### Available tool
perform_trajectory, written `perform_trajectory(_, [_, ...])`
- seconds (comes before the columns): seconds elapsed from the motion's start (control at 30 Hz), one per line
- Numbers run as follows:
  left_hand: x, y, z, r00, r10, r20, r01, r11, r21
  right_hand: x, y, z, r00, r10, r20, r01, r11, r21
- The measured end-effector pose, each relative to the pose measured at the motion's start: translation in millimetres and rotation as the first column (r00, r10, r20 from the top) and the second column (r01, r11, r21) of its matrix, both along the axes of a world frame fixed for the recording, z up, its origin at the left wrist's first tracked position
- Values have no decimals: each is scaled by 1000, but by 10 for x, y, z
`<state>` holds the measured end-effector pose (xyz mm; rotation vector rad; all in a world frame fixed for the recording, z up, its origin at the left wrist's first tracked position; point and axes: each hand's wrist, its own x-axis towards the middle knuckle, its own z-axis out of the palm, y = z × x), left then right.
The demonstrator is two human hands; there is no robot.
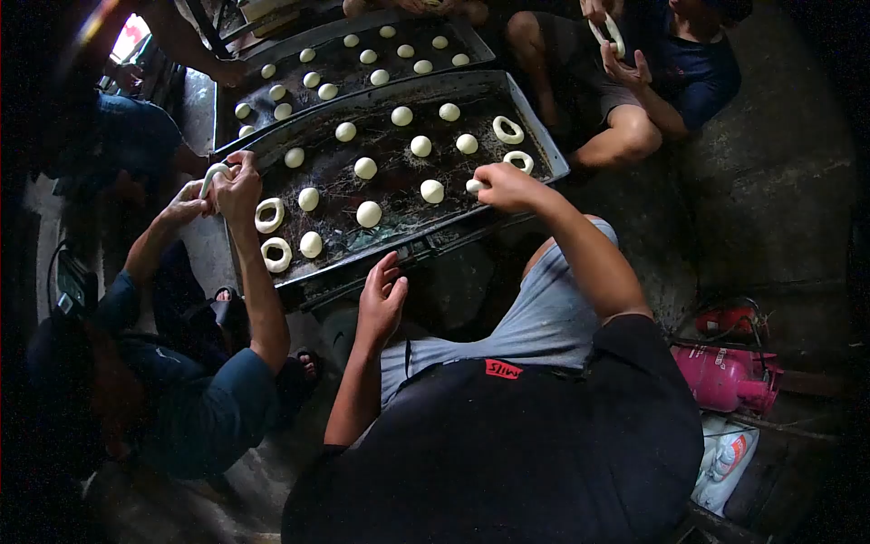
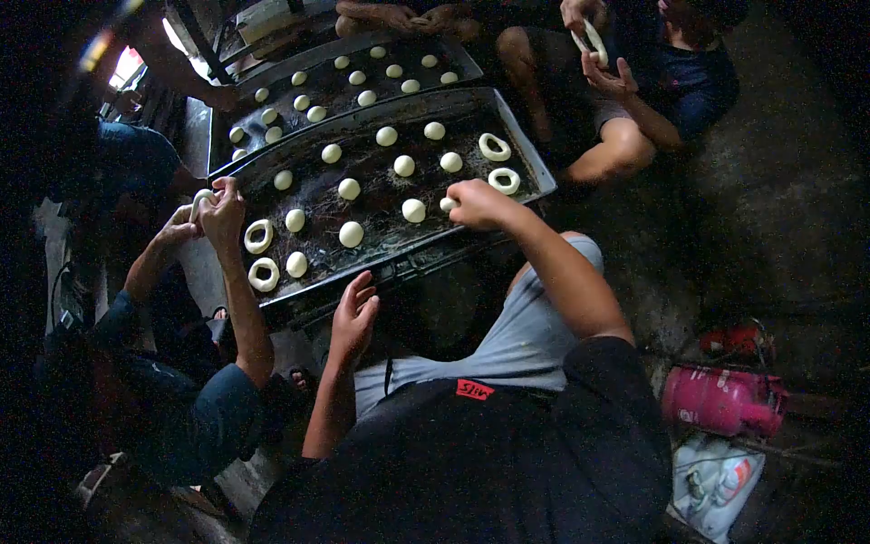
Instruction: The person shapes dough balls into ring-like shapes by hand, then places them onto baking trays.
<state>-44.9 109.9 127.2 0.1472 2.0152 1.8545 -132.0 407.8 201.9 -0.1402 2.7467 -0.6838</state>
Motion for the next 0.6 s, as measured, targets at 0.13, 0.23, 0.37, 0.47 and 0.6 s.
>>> perform_trajectory(0.13, [46,-64,-26,999,35,30,-35,999,4,-652,453,-786,880,-266,392,421,821,-387])
perform_trajectory(0.23, [85,-107,-78,998,64,29,-64,998,-9,-700,567,-1116,734,-359,576,676,460,-575])
perform_trajectory(0.37, [119,-185,-76,993,107,48,-105,993,-47,-711,819,-1666,586,-606,538,799,319,-510])
perform_trajectory(0.47, [138,-237,-110,992,122,27,-120,990,-69,-705,816,-1495,617,-688,381,775,615,-143])
perform_trajectory(0.6, [91,-275,-58,991,130,-13,-130,985,-113,-531,544,-1406,872,-318,-371,439,844,308])
